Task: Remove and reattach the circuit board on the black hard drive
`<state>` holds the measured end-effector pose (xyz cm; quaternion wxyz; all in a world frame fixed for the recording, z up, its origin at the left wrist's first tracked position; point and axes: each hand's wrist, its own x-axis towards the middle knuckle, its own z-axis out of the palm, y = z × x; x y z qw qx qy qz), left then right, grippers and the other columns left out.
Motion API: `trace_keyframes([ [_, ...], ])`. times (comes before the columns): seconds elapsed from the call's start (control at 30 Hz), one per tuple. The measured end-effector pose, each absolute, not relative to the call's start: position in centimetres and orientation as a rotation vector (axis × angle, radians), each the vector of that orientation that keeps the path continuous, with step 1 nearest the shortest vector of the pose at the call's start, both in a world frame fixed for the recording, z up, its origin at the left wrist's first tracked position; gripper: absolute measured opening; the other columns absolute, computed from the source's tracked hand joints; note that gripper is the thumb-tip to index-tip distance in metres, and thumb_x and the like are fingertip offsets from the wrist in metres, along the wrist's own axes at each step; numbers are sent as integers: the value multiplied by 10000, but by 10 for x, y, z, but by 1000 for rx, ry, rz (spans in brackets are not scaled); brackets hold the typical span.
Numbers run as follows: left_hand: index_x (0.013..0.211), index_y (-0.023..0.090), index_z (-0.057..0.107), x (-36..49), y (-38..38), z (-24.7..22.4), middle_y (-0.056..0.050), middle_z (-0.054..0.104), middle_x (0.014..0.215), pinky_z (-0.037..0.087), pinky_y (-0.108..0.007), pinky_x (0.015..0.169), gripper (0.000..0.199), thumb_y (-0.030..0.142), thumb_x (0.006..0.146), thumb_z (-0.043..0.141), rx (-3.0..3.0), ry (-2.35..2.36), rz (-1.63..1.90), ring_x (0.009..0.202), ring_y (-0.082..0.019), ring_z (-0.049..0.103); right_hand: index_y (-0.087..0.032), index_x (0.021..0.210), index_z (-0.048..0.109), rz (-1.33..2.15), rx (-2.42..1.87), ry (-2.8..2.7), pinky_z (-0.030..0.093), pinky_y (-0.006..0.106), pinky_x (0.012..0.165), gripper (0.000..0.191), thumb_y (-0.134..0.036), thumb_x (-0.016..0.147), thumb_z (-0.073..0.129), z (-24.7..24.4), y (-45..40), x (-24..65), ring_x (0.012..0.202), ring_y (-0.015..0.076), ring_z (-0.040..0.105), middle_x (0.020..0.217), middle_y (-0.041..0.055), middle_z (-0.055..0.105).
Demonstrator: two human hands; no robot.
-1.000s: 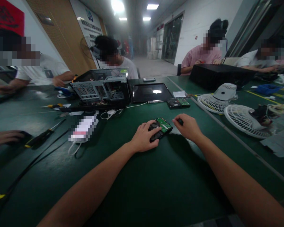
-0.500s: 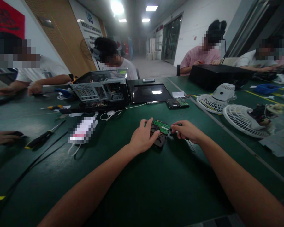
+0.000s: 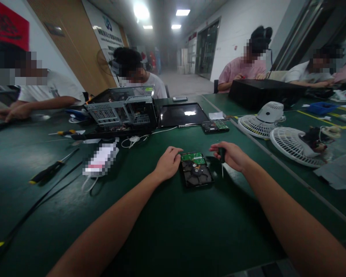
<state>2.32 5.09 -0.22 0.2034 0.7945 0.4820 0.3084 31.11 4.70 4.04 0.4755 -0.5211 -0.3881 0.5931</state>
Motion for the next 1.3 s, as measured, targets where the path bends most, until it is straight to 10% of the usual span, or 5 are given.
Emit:
trace_keyframes([
  [0.27, 1538, 337, 431, -11, 63, 12, -49, 503, 1531, 357, -539, 1180, 594, 341, 957, 557, 2277, 880, 508, 1397, -281, 446, -204, 946, 658, 1040, -1093, -1015, 556, 349, 888, 246, -271, 751, 791, 34, 56, 314, 1005, 229, 707, 1005, 49, 670],
  [0.7, 1470, 396, 527, 3, 51, 9, -91, 532, 1367, 402, -526, 1080, 718, 669, 830, 705, 2531, 948, 448, 1271, -325, 471, -235, 1107, 542, 559, -1207, -1341, 500, 281, 578, 401, -580, 921, 629, 37, 43, 303, 650, 144, 607, 972, 59, 729],
  [1.3, 1443, 361, 545, 16, 43, 4, -91, 559, 1324, 422, -493, 1033, 715, 704, 831, 682, 2606, 1035, 525, 1224, -317, 505, -249, 1211, 518, 451, -1406, -1525, 538, 348, 727, 453, -605, 938, 583, 33, 33, 288, 751, 209, 690, 998, 83, 741],
])
